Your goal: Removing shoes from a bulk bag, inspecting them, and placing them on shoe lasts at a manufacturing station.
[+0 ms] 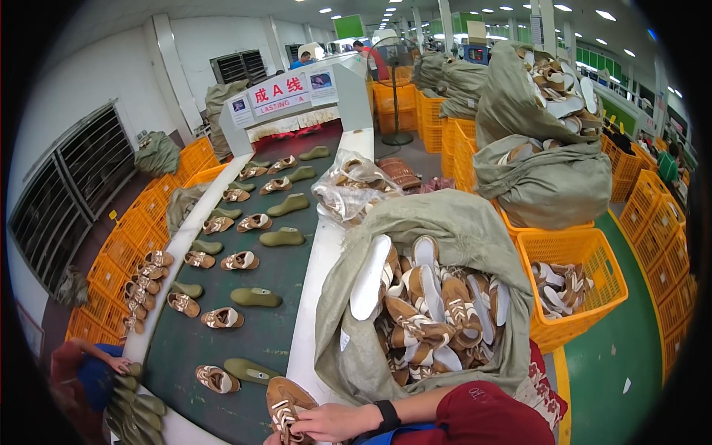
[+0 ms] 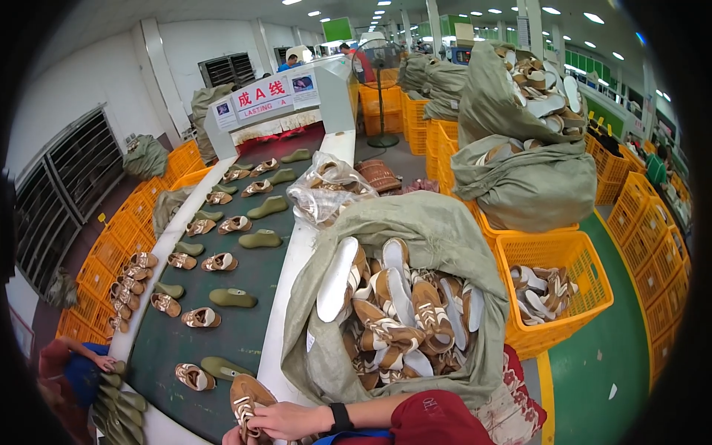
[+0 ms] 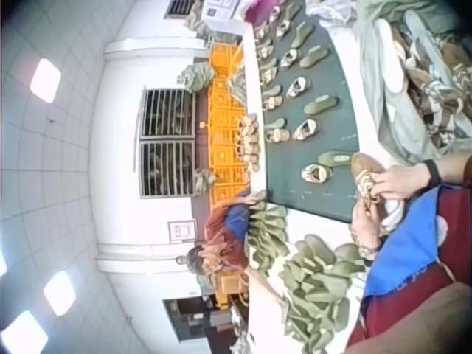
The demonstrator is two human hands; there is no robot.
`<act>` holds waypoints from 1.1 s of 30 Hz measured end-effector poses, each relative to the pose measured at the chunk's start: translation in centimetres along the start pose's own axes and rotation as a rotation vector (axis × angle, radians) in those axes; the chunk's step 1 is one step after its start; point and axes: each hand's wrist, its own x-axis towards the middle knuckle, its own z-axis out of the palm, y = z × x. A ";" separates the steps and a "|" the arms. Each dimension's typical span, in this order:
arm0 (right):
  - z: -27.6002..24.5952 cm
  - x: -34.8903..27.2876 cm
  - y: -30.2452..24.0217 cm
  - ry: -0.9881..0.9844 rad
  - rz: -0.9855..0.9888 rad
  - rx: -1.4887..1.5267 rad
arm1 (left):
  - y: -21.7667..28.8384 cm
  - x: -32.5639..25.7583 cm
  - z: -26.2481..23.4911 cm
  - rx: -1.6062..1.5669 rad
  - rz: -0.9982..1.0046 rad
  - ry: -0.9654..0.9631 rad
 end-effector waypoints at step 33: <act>-3.4 2.5 -1.1 -0.303 -0.029 -0.034 | -0.6 2.1 0.4 0.142 -0.106 0.292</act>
